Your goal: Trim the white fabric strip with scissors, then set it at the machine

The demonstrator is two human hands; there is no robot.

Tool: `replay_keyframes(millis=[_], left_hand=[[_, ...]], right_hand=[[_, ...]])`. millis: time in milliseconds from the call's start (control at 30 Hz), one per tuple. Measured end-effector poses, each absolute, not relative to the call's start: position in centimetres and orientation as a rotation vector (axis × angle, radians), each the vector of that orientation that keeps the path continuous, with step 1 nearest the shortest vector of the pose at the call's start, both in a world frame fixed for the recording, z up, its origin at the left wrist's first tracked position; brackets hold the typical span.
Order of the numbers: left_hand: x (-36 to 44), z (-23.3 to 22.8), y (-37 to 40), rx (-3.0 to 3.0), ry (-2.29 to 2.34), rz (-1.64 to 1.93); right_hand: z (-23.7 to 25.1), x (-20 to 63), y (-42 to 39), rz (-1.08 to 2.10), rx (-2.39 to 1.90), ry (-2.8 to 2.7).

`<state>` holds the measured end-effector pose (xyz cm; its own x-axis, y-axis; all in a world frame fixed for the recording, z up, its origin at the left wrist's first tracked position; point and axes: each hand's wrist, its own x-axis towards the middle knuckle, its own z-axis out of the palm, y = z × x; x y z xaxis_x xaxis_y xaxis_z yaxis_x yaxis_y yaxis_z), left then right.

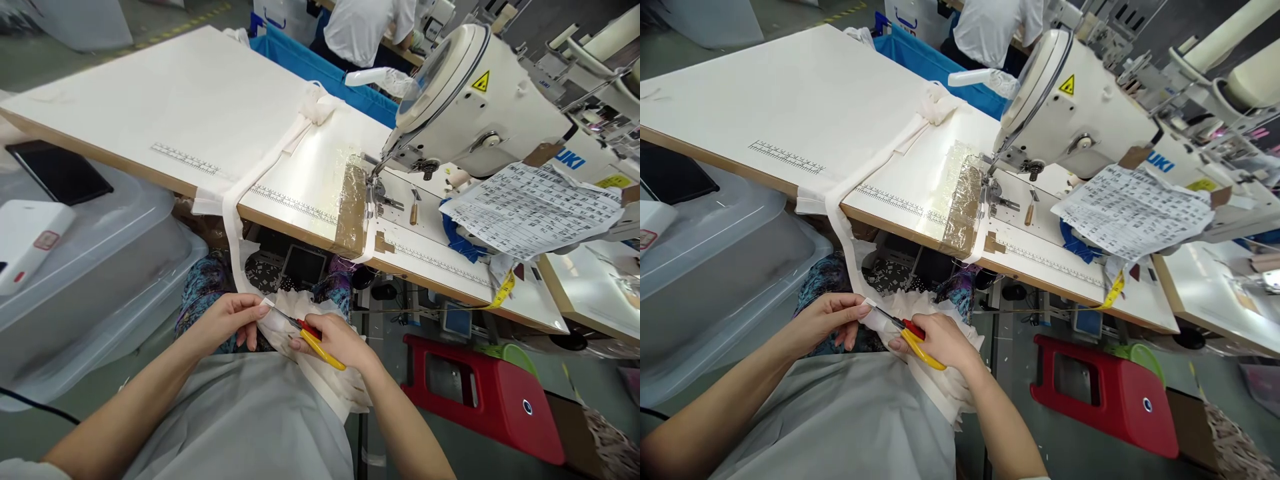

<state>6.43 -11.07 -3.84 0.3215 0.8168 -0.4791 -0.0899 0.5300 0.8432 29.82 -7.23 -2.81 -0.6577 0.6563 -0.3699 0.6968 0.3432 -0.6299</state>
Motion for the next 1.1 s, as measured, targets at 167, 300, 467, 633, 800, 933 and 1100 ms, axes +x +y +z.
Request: replay_keyframes(millis=[167,300,467,633,800,933,1100], left_hand=[[6.3,-4.1,-11.1,0.803,1.088,0.679],[6.4,-4.5,-11.1,0.771,1.084,0.681],[6.4,-4.3,-11.0,0.774,1.070,0.656],[6.8,-4.4,-11.2,0.802,1.093,0.653],[8.5,-3.6,-11.1,0.909,1.003,0.513],[6.8,0.4,-6.4,1.449,1.240,0.473],[2.1,4.4,5.5,1.925,2.121,0.834]], right_hand=[[-3.2,29.8,-7.5,-1.207,1.333,2.545],[-3.2,29.6,-7.5,-1.079,1.333,2.569],[-2.9,29.0,-7.1,-0.950,1.301,2.627],[-3.5,28.8,-7.0,-1.151,1.390,2.578],[-4.1,27.7,-7.7,-1.720,1.473,2.630],[-3.9,27.6,-9.0,-1.772,1.606,2.720],[-2.7,29.6,-11.0,-1.652,1.734,2.782]])
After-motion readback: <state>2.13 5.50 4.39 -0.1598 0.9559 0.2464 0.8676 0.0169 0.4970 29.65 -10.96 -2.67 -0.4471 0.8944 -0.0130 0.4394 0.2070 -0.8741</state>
